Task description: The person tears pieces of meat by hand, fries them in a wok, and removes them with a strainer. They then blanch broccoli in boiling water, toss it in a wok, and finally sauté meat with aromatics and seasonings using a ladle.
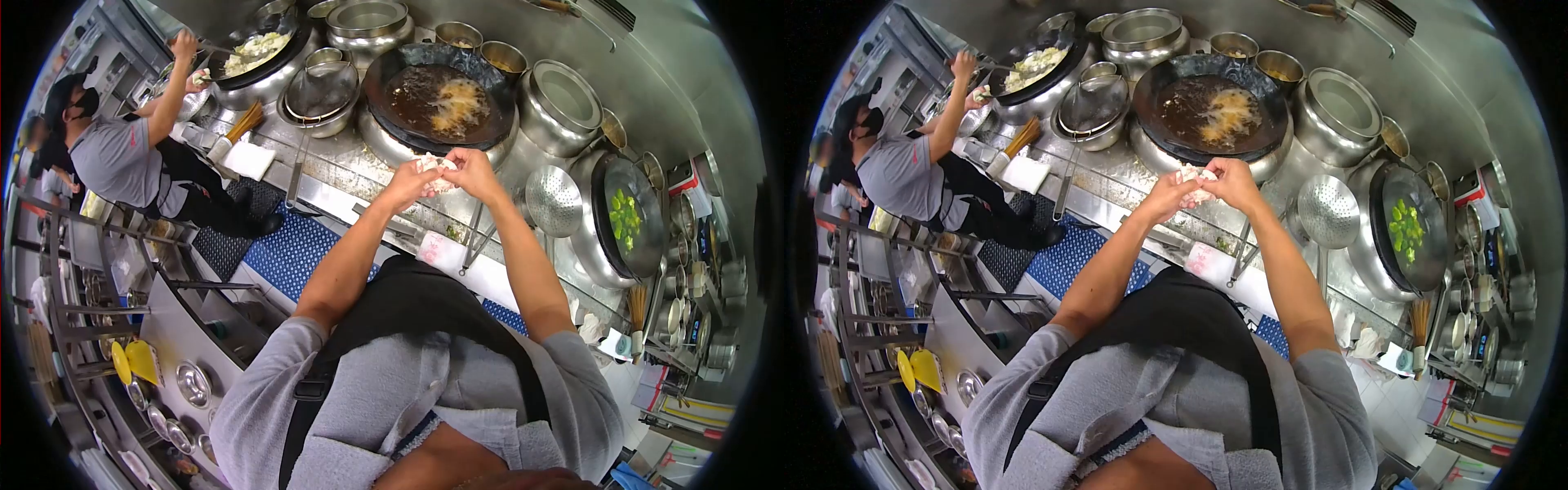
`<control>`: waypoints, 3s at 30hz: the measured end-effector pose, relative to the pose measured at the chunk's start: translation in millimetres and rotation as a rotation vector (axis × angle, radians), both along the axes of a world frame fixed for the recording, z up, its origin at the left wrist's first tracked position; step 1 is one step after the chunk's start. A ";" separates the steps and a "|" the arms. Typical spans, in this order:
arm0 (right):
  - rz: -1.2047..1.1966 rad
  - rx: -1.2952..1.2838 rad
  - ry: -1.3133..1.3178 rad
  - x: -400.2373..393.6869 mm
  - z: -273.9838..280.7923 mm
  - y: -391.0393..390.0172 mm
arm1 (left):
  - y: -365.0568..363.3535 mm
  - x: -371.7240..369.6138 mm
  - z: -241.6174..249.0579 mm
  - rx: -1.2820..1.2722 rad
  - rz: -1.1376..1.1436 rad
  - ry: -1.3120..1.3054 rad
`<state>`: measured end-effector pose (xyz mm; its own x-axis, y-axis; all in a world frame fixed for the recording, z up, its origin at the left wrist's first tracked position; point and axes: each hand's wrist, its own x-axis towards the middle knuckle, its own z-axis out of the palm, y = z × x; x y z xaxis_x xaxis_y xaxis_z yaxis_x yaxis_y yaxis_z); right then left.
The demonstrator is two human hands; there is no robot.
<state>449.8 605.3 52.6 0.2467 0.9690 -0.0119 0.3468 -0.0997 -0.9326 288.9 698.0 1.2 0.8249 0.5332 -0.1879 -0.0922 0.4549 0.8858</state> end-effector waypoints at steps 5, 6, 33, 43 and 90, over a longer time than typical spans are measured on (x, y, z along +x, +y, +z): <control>-0.017 0.073 0.239 16.1 -17.5 2.4 | 0.4 -0.2 10.6 0.070 -0.009 0.016; -0.026 0.096 0.274 18.8 -17.8 2.1 | -0.6 0.8 12.4 0.076 -0.001 0.011; -0.237 0.044 0.436 5.7 -50.4 -12.9 | -13.4 7.5 6.4 0.139 -0.114 0.217; -0.526 0.043 1.003 35.7 -89.9 -21.1 | -6.3 -8.0 11.7 -0.070 -0.008 0.093; 0.021 -0.003 0.137 4.8 -28.4 -1.3 | -8.9 -2.4 -1.1 0.037 0.136 -0.063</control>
<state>454.6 604.1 24.2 0.2219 0.9739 -0.0468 0.2178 -0.0963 -0.9712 286.5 689.1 0.1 0.7539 0.6465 -0.1168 -0.2064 0.4019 0.8921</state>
